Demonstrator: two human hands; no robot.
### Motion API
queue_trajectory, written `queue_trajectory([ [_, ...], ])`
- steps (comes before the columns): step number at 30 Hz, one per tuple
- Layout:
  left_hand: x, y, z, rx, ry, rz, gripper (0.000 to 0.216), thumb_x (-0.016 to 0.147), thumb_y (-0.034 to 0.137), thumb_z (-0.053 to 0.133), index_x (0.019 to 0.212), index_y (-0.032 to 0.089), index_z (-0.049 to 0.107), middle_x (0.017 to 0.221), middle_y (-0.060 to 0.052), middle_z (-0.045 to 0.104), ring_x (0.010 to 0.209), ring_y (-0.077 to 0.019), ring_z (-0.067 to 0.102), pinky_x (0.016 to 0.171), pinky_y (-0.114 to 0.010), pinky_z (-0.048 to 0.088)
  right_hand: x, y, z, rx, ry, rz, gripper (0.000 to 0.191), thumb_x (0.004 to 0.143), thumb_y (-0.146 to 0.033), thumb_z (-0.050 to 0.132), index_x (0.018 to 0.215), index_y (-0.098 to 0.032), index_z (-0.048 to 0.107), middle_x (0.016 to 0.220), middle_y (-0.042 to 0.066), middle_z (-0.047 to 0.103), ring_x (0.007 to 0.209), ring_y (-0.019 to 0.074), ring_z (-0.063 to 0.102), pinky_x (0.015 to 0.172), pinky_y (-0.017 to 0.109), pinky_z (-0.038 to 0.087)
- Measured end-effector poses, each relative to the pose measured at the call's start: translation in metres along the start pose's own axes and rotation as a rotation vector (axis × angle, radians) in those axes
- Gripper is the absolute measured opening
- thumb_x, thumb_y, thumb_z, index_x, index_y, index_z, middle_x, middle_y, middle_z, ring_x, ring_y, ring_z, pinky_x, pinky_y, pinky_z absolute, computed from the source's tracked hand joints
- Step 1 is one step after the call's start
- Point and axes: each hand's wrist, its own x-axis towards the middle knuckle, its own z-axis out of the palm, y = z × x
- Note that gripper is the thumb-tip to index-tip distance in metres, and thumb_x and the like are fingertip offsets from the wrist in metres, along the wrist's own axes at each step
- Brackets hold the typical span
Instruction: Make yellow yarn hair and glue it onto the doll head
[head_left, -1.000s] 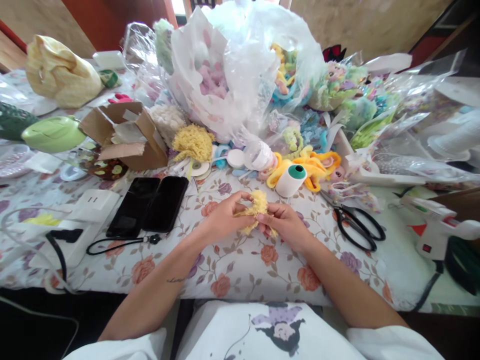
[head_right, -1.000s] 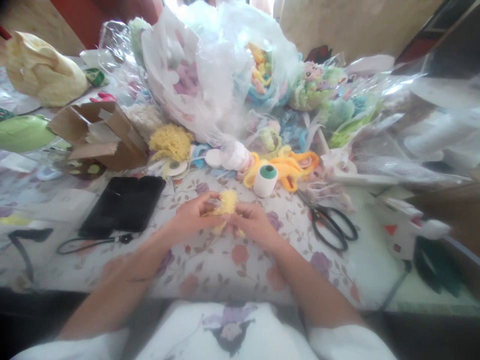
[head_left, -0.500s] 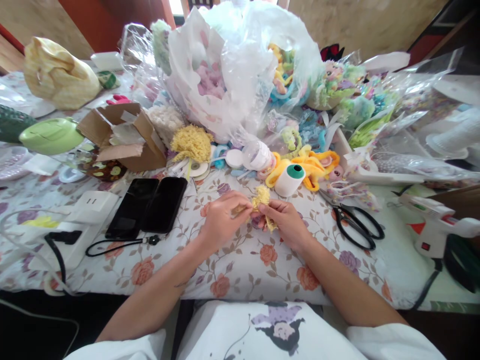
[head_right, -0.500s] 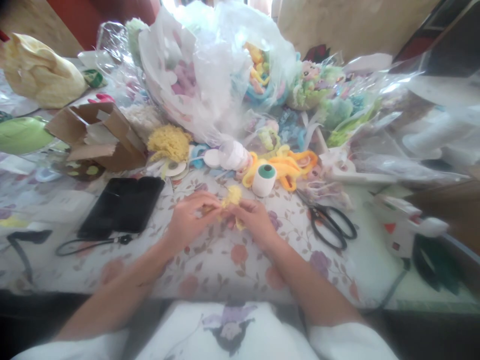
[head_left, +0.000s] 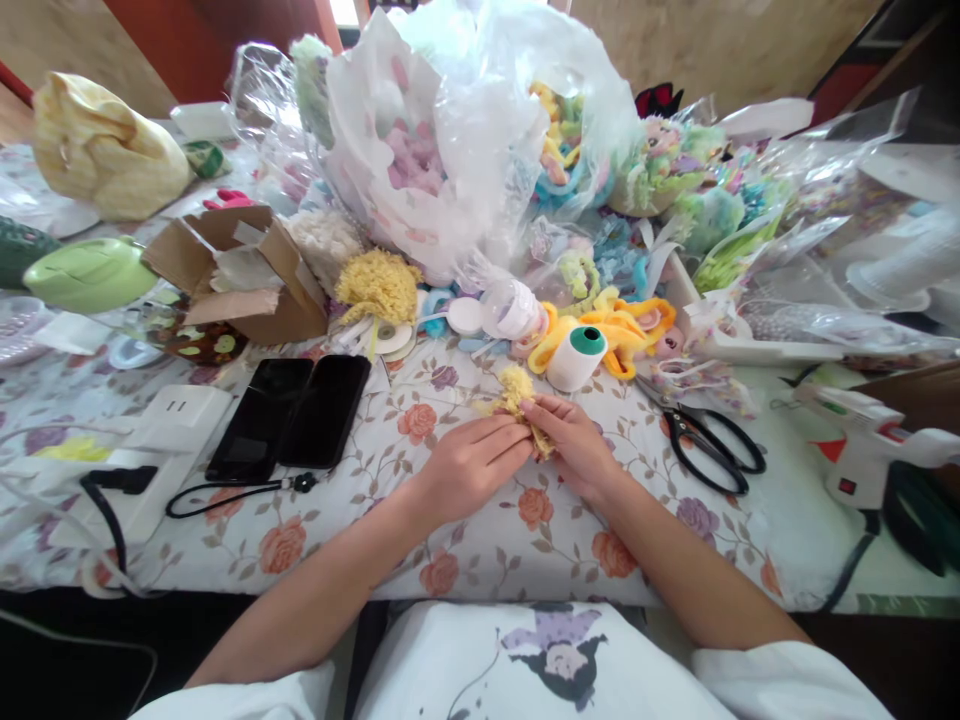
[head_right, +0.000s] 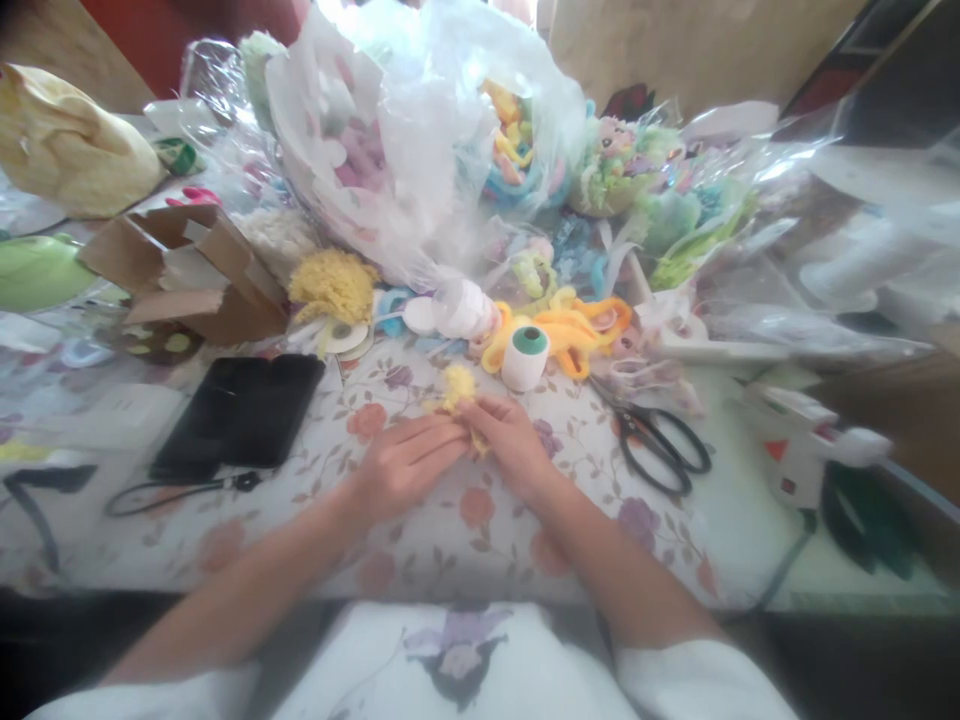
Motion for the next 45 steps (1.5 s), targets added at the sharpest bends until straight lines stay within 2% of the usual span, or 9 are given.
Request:
queue_trajectory([
  [6,-0.003,0.003,0.001,-0.089,-0.069,-0.1,0.023,0.086,0.014,0.05,0.101,0.02,0.066,0.108,-0.007,0.07,0.107,-0.0192,0.062,0.096,-0.035,0.05,-0.001,-0.004,-0.001,-0.022,-0.039,0.022,0.03,0.066,-0.036,0.077,0.087,-0.016,0.072,0.076,0.003,0.067,0.051,0.0062,0.044,0.043,0.02,0.03],
  [9,-0.006,0.004,-0.001,-0.146,-0.044,-0.153,0.019,0.083,0.016,0.053,0.094,0.021,0.068,0.094,-0.005,0.073,0.091,-0.0179,0.067,0.087,-0.032,0.053,0.0,-0.003,-0.003,-0.052,-0.033,-0.008,0.023,0.067,-0.033,0.076,0.083,-0.016,0.071,0.073,0.001,0.067,0.05,0.0058,0.042,0.044,0.02,0.029],
  [12,-0.005,0.003,-0.007,-0.151,0.07,-0.397,0.012,0.081,0.019,0.055,0.082,0.021,0.067,0.075,-0.004,0.071,0.073,-0.0163,0.065,0.076,-0.029,0.052,0.001,-0.001,-0.004,-0.119,-0.034,-0.054,0.018,0.072,-0.033,0.072,0.082,-0.018,0.07,0.071,0.0,0.065,0.048,0.006,0.039,0.044,0.02,0.027],
  [14,0.0,-0.001,-0.011,-0.163,0.112,-0.642,0.012,0.081,0.021,0.054,0.082,0.02,0.066,0.081,-0.005,0.07,0.079,-0.0179,0.064,0.08,-0.031,0.05,0.0,0.001,-0.005,-0.201,-0.035,-0.093,0.019,0.075,-0.036,0.068,0.084,-0.019,0.069,0.068,-0.001,0.063,0.048,0.0072,0.04,0.044,0.021,0.028],
  [18,0.011,-0.011,-0.015,-0.547,-0.043,-0.933,0.032,0.077,0.021,0.055,0.108,0.019,0.062,0.108,-0.006,0.067,0.1,-0.0215,0.06,0.091,-0.033,0.045,-0.001,0.003,-0.005,-0.383,-0.045,-0.169,0.024,0.081,-0.04,0.06,0.09,-0.02,0.068,0.068,-0.001,0.059,0.052,0.0097,0.042,0.047,0.023,0.033],
  [21,0.014,-0.013,-0.013,-0.84,-0.163,-0.957,0.035,0.077,0.021,0.053,0.111,0.017,0.06,0.105,-0.005,0.067,0.098,-0.0211,0.06,0.086,-0.03,0.046,-0.002,0.004,-0.005,-0.457,-0.086,-0.182,0.022,0.083,-0.04,0.057,0.09,-0.02,0.065,0.064,-0.002,0.053,0.051,0.0098,0.041,0.047,0.023,0.034],
  [33,0.016,-0.011,-0.015,-0.901,-0.234,-1.058,0.013,0.075,0.017,0.047,0.081,0.016,0.058,0.069,0.001,0.061,0.059,-0.0112,0.051,0.053,-0.021,0.038,-0.007,-0.001,0.001,-0.55,-0.196,-0.281,0.022,0.086,-0.037,0.053,0.079,-0.019,0.064,0.073,0.001,0.06,0.064,0.0144,0.051,0.056,0.024,0.039],
  [39,0.014,-0.017,-0.011,-1.261,-0.169,-1.36,0.012,0.069,0.014,0.05,0.078,0.016,0.057,0.054,0.004,0.048,0.041,-0.0038,0.027,0.04,-0.018,0.018,-0.007,0.002,0.003,-0.528,-0.133,-0.219,0.032,0.08,-0.033,0.061,0.11,-0.023,0.059,0.077,0.003,0.065,0.065,0.0165,0.056,0.053,0.026,0.042],
  [45,0.018,-0.014,-0.018,-1.282,-0.16,-1.319,0.007,0.073,0.02,0.054,0.074,0.015,0.06,0.062,0.001,0.054,0.045,-0.0044,0.027,0.042,-0.02,0.017,-0.006,0.002,0.001,-0.458,-0.037,-0.147,0.04,0.079,-0.036,0.063,0.116,-0.024,0.053,0.074,0.001,0.064,0.053,0.0134,0.051,0.048,0.027,0.04],
])
